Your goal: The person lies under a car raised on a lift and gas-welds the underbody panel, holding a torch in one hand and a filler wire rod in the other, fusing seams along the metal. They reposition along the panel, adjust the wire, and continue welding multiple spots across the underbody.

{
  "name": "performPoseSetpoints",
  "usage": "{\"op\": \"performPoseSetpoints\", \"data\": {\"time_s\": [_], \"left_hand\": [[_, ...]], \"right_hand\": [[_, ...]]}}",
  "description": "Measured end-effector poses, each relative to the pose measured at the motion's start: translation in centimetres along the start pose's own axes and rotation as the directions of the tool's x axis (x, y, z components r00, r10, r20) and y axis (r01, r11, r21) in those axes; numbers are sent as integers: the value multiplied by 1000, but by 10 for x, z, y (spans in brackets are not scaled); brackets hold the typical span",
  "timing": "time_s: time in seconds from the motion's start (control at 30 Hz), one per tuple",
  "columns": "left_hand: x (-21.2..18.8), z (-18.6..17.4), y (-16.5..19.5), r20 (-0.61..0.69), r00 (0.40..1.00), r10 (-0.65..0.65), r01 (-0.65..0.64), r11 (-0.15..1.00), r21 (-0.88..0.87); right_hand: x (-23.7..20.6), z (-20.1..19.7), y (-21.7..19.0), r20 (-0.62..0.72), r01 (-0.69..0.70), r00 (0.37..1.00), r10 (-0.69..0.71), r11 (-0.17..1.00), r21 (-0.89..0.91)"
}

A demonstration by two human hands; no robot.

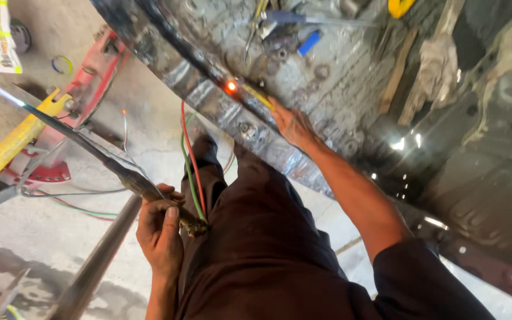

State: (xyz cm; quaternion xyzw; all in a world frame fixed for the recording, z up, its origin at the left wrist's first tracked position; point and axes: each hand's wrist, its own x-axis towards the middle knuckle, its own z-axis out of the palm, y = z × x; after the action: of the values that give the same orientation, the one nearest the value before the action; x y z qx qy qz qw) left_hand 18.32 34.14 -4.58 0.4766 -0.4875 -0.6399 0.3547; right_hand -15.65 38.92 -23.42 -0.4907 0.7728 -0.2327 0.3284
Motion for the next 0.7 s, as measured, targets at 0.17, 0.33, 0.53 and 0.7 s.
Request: {"op": "performPoseSetpoints", "data": {"time_s": [0.17,0.33,0.53,0.7], "left_hand": [[-19,3,-2,-43,999,-20,17,998,-57],[-27,4,-1,-45,999,-26,25,999,-34],[-27,6,-4,-92,996,-1,-4,999,-47],[-32,4,-6,-77,997,31,-32,999,-15]], "right_hand": [[-12,0,-5,-87,109,991,-102,992,71],[-2,-1,-8,93,-80,992,88,993,-81],[-1,-4,-18,-162,247,958,-235,967,58],[3,-1,-18,22,39,999,-39,999,-13]]}}
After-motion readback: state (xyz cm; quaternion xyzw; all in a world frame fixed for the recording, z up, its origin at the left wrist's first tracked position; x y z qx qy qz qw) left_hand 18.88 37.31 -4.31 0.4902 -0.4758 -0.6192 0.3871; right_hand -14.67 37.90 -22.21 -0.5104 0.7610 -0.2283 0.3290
